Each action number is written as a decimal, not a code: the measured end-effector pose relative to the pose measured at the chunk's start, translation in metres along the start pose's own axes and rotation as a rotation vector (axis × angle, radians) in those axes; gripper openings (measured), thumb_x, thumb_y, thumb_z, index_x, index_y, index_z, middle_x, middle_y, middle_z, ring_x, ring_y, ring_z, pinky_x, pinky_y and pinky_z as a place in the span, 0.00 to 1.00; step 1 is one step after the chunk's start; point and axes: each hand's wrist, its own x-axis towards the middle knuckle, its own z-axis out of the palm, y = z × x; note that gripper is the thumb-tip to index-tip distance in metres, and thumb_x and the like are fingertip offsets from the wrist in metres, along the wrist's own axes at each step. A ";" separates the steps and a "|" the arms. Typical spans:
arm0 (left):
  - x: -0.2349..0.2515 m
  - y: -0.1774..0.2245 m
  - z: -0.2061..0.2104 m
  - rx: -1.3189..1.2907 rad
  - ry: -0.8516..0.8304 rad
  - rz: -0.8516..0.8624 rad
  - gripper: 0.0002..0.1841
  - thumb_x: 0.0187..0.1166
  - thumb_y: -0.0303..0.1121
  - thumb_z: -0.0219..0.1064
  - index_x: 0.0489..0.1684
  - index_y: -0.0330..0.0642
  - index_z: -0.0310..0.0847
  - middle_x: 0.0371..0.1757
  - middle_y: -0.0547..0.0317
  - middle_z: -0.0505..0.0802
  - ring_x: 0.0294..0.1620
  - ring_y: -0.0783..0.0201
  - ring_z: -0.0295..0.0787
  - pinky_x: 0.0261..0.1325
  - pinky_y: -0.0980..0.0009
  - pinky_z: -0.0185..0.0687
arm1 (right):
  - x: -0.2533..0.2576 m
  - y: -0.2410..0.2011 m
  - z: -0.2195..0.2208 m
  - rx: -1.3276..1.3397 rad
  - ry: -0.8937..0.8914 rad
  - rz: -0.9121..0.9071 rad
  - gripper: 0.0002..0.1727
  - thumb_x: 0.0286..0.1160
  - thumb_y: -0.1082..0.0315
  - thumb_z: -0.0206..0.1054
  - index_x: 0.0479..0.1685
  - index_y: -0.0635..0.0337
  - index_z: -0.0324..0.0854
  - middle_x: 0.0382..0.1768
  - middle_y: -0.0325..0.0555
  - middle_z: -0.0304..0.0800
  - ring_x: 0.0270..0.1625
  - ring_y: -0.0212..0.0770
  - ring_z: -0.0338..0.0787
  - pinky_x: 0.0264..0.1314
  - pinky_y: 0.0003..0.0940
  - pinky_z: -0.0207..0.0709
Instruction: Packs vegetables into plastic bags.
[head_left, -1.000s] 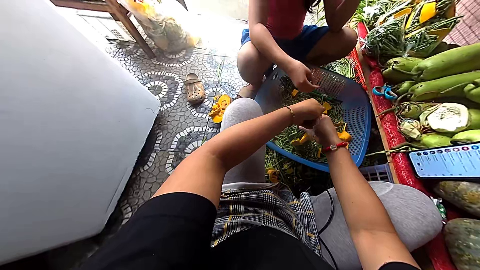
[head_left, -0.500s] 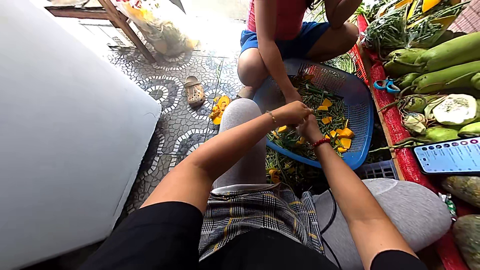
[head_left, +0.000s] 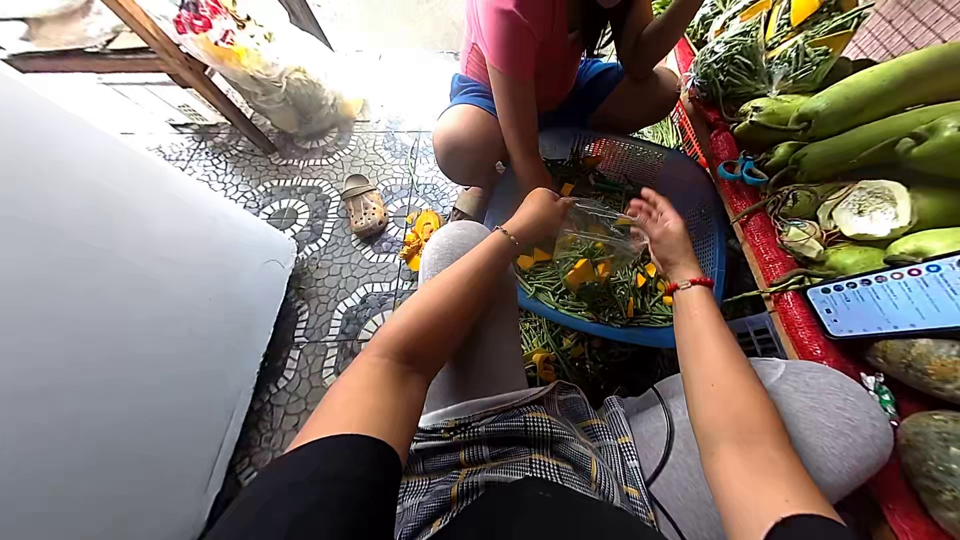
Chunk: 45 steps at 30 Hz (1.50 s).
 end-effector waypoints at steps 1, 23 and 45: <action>0.002 -0.002 0.003 -0.057 -0.003 -0.016 0.23 0.96 0.43 0.51 0.43 0.30 0.82 0.32 0.53 0.83 0.25 0.65 0.76 0.34 0.66 0.78 | -0.004 0.022 0.002 0.016 0.002 0.078 0.39 0.86 0.62 0.63 0.94 0.54 0.48 0.81 0.52 0.74 0.75 0.43 0.82 0.73 0.42 0.78; 0.022 -0.009 -0.011 0.242 -0.235 0.034 0.24 0.97 0.42 0.48 0.43 0.30 0.85 0.36 0.45 0.86 0.36 0.52 0.83 0.45 0.50 0.78 | 0.032 0.047 0.071 -0.432 -0.294 0.174 0.60 0.52 0.65 0.91 0.91 0.61 0.57 0.89 0.63 0.60 0.90 0.59 0.63 0.90 0.56 0.57; 0.025 -0.012 -0.007 0.339 -0.013 0.072 0.25 0.96 0.42 0.47 0.45 0.28 0.85 0.47 0.36 0.90 0.56 0.40 0.88 0.61 0.37 0.77 | 0.048 0.025 0.019 -0.481 -0.379 0.301 0.34 0.68 0.80 0.75 0.79 0.68 0.73 0.67 0.67 0.84 0.69 0.63 0.85 0.73 0.62 0.74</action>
